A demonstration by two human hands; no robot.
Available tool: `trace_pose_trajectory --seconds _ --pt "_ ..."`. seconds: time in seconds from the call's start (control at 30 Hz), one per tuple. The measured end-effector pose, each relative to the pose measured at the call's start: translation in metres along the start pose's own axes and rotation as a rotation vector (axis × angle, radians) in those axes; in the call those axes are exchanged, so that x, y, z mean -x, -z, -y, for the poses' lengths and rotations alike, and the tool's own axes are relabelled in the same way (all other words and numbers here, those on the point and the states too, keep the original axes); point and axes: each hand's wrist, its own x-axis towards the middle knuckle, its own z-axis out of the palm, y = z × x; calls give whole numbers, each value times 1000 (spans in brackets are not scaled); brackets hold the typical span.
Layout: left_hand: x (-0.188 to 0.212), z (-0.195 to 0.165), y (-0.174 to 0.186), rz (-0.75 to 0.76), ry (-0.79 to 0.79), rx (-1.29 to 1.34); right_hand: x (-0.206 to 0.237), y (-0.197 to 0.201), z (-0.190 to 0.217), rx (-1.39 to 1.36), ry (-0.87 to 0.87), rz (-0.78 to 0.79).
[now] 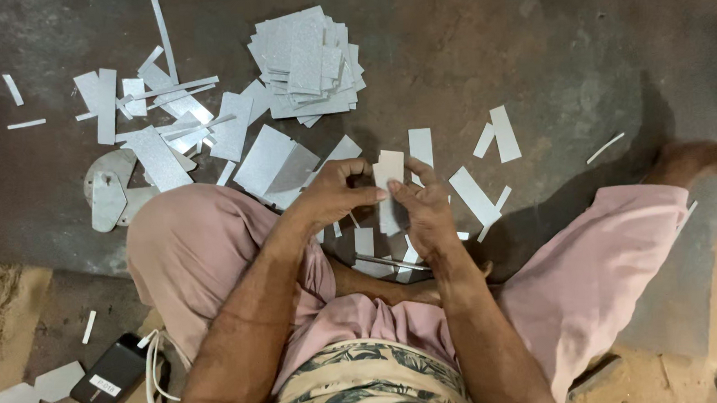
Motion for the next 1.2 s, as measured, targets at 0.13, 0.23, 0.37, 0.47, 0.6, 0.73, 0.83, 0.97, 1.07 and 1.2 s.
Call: trace_pose_trajectory --seconds 0.13,0.23,0.37,0.47,0.6,0.73,0.83,0.97,1.07,1.2 --pt "1 -15 -1 -52 -74 120 -2 -8 5 -221 -6 210" --pt "0 -23 2 -158 -114 298 -1 -31 14 -148 -52 98" --pt "0 -27 15 -269 -134 537 16 -44 43 447 84 356" --pt "1 -26 20 -272 -40 537 22 -47 63 794 211 407" --pt "1 -25 24 -303 -161 227 11 -49 78 676 -2 465" --pt "0 -30 30 -356 -245 101 -8 -59 68 538 -139 306" --pt "4 -37 38 -381 -263 131 -30 -69 69 609 65 461" --pt "17 -43 54 -840 -446 -776 -77 -89 90 891 413 390" --pt "26 -40 63 -1004 -89 -1258 -115 -112 106 1223 626 241" --pt "24 -38 58 -936 183 -1315 -143 -143 100 1463 968 221"
